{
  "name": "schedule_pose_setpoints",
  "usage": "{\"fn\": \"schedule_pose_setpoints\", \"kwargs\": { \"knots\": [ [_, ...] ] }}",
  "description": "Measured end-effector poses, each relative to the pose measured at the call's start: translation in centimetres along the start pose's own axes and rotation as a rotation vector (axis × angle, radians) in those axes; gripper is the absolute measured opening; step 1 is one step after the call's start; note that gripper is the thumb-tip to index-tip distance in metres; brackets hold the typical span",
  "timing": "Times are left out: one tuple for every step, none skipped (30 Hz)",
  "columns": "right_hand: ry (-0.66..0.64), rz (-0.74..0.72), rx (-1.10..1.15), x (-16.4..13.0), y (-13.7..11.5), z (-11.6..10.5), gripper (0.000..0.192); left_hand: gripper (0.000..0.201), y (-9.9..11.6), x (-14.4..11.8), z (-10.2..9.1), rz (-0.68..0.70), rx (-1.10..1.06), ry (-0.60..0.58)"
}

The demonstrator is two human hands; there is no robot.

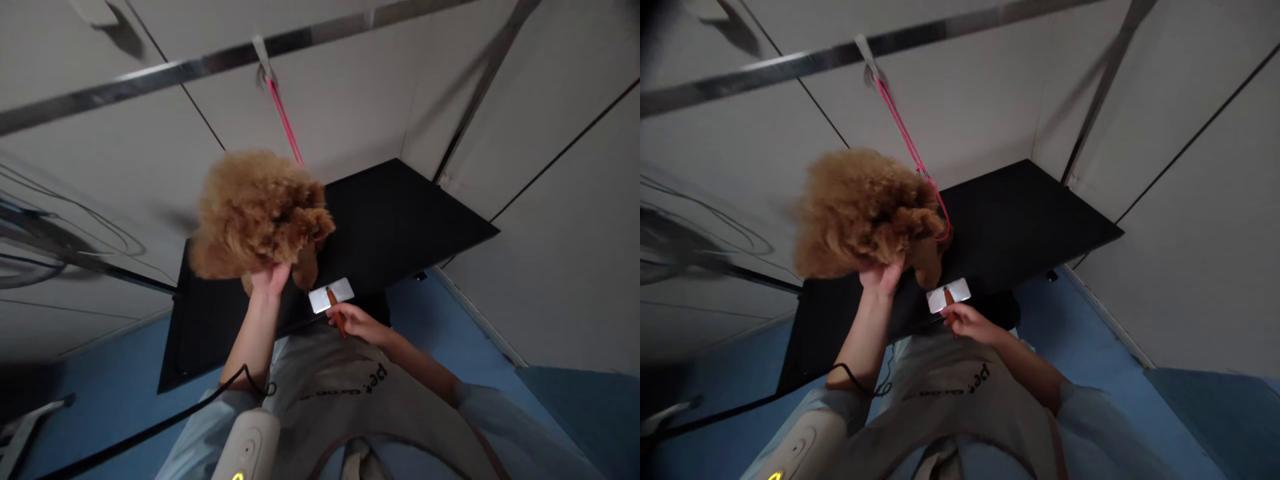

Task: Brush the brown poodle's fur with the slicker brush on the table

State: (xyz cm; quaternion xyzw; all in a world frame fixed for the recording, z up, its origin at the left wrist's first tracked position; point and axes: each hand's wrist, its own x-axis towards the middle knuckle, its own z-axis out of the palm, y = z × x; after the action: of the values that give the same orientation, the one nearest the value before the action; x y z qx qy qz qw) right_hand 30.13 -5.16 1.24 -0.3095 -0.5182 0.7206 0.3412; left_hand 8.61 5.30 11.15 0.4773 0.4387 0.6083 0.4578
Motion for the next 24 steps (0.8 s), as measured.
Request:
{"fn": "schedule_pose_setpoints", "kwargs": {
  "knots": [
    [0.090, -0.035, -0.041, 1.7, -1.3, 0.3, 0.049, 0.042, 1.1, 0.1, 0.2, 0.023, -0.104, 0.014],
    [0.205, -0.090, -0.087, 3.6, -2.7, 0.6, 0.044, 0.038, 2.1, 0.2, 0.3, 0.024, -0.179, 0.025],
    [0.315, -0.162, -0.132, 5.8, -4.3, 1.0, 0.039, 0.032, 2.9, 0.3, 0.2, 0.000, -0.206, 0.032],
    [0.409, -0.274, -0.158, 8.0, -6.2, 1.4, 0.037, 0.026, 3.4, 0.6, 0.0, -0.042, -0.214, 0.045],
    [0.463, -0.380, -0.182, 10.1, -8.1, 1.9, 0.037, 0.020, 3.9, 1.0, -0.3, -0.100, -0.210, 0.062],
    [0.505, -0.478, -0.212, 12.2, -10.1, 2.4, 0.036, 0.015, 4.2, 1.5, -0.7, -0.171, -0.193, 0.077],
    [0.531, -0.559, -0.251, 14.1, -12.0, 2.8, 0.034, 0.012, 4.5, 1.9, -1.2, -0.248, -0.157, 0.085],
    [0.545, -0.616, -0.297, 15.8, -13.7, 3.2, 0.029, 0.011, 4.9, 2.4, -1.8, -0.314, -0.095, 0.076],
    [0.555, -0.651, -0.344, 17.2, -15.3, 3.4, 0.023, 0.011, 5.4, 2.9, -2.4, -0.352, 0.001, 0.054],
    [0.559, -0.673, -0.387, 18.5, -16.7, 3.5, 0.020, 0.013, 6.0, 3.3, -3.1, -0.332, 0.130, 0.042],
    [0.562, -0.688, -0.420, 19.5, -17.8, 3.5, 0.021, 0.016, 6.8, 3.7, -3.7, -0.243, 0.278, 0.054],
    [0.560, -0.703, -0.441, 20.4, -18.7, 3.4, 0.023, 0.019, 7.8, 4.2, -4.2, -0.091, 0.430, 0.091],
    [0.557, -0.721, -0.452, 21.1, -19.3, 3.2, 0.024, 0.023, 9.0, 4.8, -4.6, 0.097, 0.573, 0.141],
    [0.551, -0.739, -0.454, 21.7, -19.7, 3.0, 0.025, 0.028, 10.2, 5.6, -4.8, 0.293, 0.698, 0.182],
    [0.541, -0.752, -0.447, 22.1, -19.9, 2.8, 0.025, 0.035, 11.5, 6.7, -4.7, 0.466, 0.802, 0.195],
    [0.526, -0.755, -0.430, 22.3, -19.7, 2.6, 0.025, 0.039, 12.8, 8.1, -4.5, 0.593, 0.889, 0.163],
    [0.511, -0.745, -0.398, 22.4, -19.3, 2.4, 0.024, 0.040, 14.1, 9.6, -4.0, 0.667, 0.973, 0.081],
    [0.497, -0.723, -0.349, 22.3, -18.6, 2.4, 0.023, 0.034, 15.2, 11.4, -3.4, 0.692, 1.050, -0.016],
    [0.481, -0.686, -0.285, 21.9, -17.7, 2.4, 0.023, 0.023, 16.2, 13.1, -2.7, 0.679, 1.111, -0.117],
    [0.461, -0.633, -0.210, 21.5, -16.6, 2.5, 0.023, 0.016, 17.0, 14.7, -1.9, 0.632, 1.151, -0.225],
    [0.435, -0.572, -0.128, 20.9, -15.4, 2.7, 0.025, 0.017, 17.7, 16.1, -1.1, 0.567, 1.151, -0.303],
    [0.385, -0.494, -0.056, 20.4, -14.4, 3.0, 0.026, 0.020, 18.3, 17.2, -0.3, 0.480, 1.120, -0.373],
    [0.322, -0.413, 0.000, 19.9, -13.7, 3.3, 0.028, 0.023, 18.7, 18.1, 0.4, 0.381, 1.068, -0.434],
    [0.223, -0.364, 0.035, 19.7, -13.3, 3.5, 0.029, 0.025, 19.1, 18.6, 1.1, 0.281, 1.005, -0.486]
  ]
}}
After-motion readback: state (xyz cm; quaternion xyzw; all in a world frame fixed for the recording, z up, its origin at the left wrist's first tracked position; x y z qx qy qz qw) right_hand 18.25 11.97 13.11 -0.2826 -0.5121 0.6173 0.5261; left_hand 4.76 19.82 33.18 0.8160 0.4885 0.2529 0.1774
